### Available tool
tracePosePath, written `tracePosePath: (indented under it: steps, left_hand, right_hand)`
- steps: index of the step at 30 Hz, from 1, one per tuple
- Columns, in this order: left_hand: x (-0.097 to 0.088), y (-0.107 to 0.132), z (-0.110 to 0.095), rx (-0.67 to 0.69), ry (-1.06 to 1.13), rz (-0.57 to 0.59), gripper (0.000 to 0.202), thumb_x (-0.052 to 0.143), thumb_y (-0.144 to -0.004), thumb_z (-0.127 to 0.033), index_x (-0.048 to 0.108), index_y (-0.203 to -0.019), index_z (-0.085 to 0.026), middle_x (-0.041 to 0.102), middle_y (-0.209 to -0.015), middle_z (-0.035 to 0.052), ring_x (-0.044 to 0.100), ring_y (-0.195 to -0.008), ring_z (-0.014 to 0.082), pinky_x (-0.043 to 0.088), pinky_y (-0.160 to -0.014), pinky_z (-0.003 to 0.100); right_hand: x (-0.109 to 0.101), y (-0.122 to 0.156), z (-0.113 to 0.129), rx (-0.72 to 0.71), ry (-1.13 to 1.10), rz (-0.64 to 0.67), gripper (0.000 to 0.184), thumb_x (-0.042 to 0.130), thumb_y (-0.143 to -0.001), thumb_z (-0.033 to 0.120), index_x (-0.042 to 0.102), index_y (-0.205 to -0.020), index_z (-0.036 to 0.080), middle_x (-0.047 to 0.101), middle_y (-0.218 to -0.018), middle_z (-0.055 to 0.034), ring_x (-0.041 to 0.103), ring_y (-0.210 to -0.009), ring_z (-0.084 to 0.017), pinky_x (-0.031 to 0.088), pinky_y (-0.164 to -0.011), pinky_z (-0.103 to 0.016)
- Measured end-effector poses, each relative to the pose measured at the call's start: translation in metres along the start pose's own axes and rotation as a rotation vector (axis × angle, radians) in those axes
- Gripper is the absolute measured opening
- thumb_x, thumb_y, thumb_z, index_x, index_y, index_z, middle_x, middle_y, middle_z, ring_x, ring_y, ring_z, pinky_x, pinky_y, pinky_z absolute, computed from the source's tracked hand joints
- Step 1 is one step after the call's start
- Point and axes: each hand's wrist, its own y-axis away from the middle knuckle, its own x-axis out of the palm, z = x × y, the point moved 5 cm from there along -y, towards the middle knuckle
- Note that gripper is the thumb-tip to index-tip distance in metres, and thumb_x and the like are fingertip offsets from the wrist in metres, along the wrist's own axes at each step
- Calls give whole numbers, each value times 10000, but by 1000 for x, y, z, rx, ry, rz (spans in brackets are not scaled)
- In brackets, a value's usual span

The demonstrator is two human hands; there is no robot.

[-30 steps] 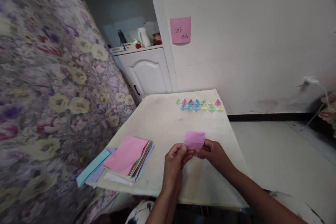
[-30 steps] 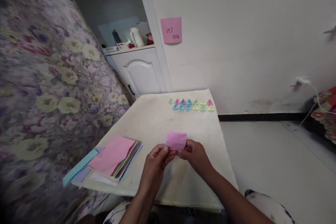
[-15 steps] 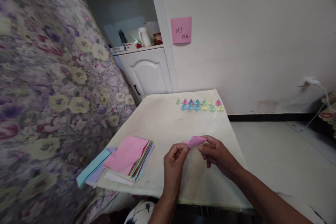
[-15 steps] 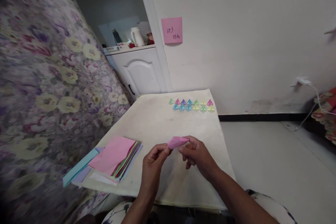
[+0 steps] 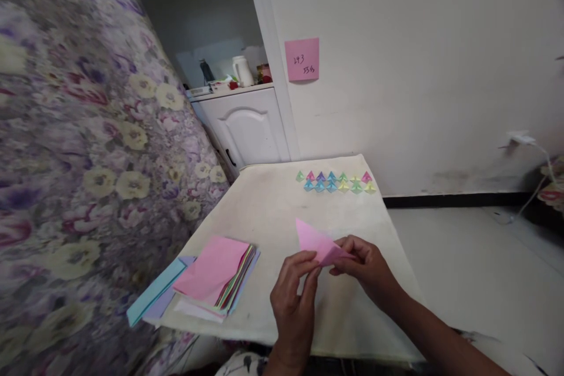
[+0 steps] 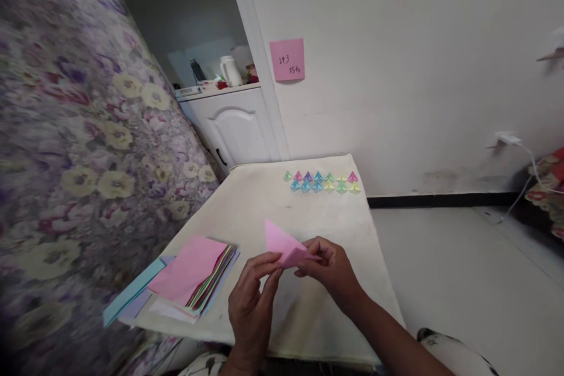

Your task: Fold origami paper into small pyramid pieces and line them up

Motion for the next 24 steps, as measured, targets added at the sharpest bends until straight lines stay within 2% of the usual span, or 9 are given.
tracePosePath:
  steps: [3, 7, 10, 12, 16, 19, 21, 24]
  left_hand:
    - [1, 3, 7, -17, -12, -22, 160, 588, -779, -92, 613, -875, -217, 616, -931, 35, 571, -904, 174, 448, -781, 300]
    - [3, 3, 15, -171, 30, -96, 96, 614, -769, -138, 611, -837, -206, 561, -1051, 53, 550, -956, 175, 458, -740, 253]
    - [7, 3, 21, -325, 240, -161, 237, 646, -743, -170, 568, -960, -222, 459, -1248, 71, 586, -860, 143, 486, -711, 245]
    - [13, 4, 25, -440, 396, -165, 384, 657, -732, -185, 506, -1079, -249, 428, -1302, 81, 609, -765, 113, 503, -689, 245]
    - [18, 5, 33, -614, 489, -159, 500, 689, -698, -187, 466, -1140, -253, 531, -1198, 64, 632, -753, 112, 505, -688, 220]
    - [19, 6, 36, -651, 520, -146, 490, 703, -678, -179, 483, -1112, -233, 601, -1073, 44, 642, -778, 130, 502, -719, 233]
    - [21, 5, 38, -669, 551, -96, 444, 696, -686, -186, 499, -1083, -211, 639, -990, 43, 647, -795, 153, 498, -738, 256]
    - [25, 5, 39, -714, 587, 2, 370, 694, -681, -192, 542, -1017, -172, 671, -926, 57, 651, -805, 185, 491, -745, 283]
  right_hand:
    - [2, 1, -3, -18, -19, -20, 230, 719, -679, 221, 498, -637, 169, 613, -805, -7, 599, -722, -142, 548, -650, -310]
    - [4, 2, -4, -9, 31, -65, 235, 709, -688, 230, 482, -660, 176, 609, -716, 7, 614, -693, -144, 538, -631, -295]
    - [3, 2, -4, -5, 75, -107, 217, 700, -692, 232, 490, -714, 182, 615, -688, 12, 619, -665, -140, 522, -604, -270]
    - [1, 1, -3, -11, 81, -139, 233, 700, -685, 220, 508, -814, 193, 613, -700, 22, 615, -649, -133, 509, -589, -255]
    - [-3, -1, -3, -11, 78, -143, 430, 695, -672, 197, 509, -1060, 214, 581, -674, 51, 600, -611, -119, 491, -601, -252]
    - [-6, -3, -6, 9, 127, -126, 276, 678, -682, 210, 586, -941, 175, 608, -705, 21, 585, -596, -114, 482, -598, -256]
    - [-8, -3, -7, 16, 186, -132, 163, 664, -693, 214, 614, -835, 153, 623, -671, 5, 568, -576, -113, 465, -576, -247]
    - [-11, -3, -6, 21, 255, -144, 119, 654, -696, 211, 629, -793, 147, 610, -592, 11, 549, -549, -112, 445, -549, -237]
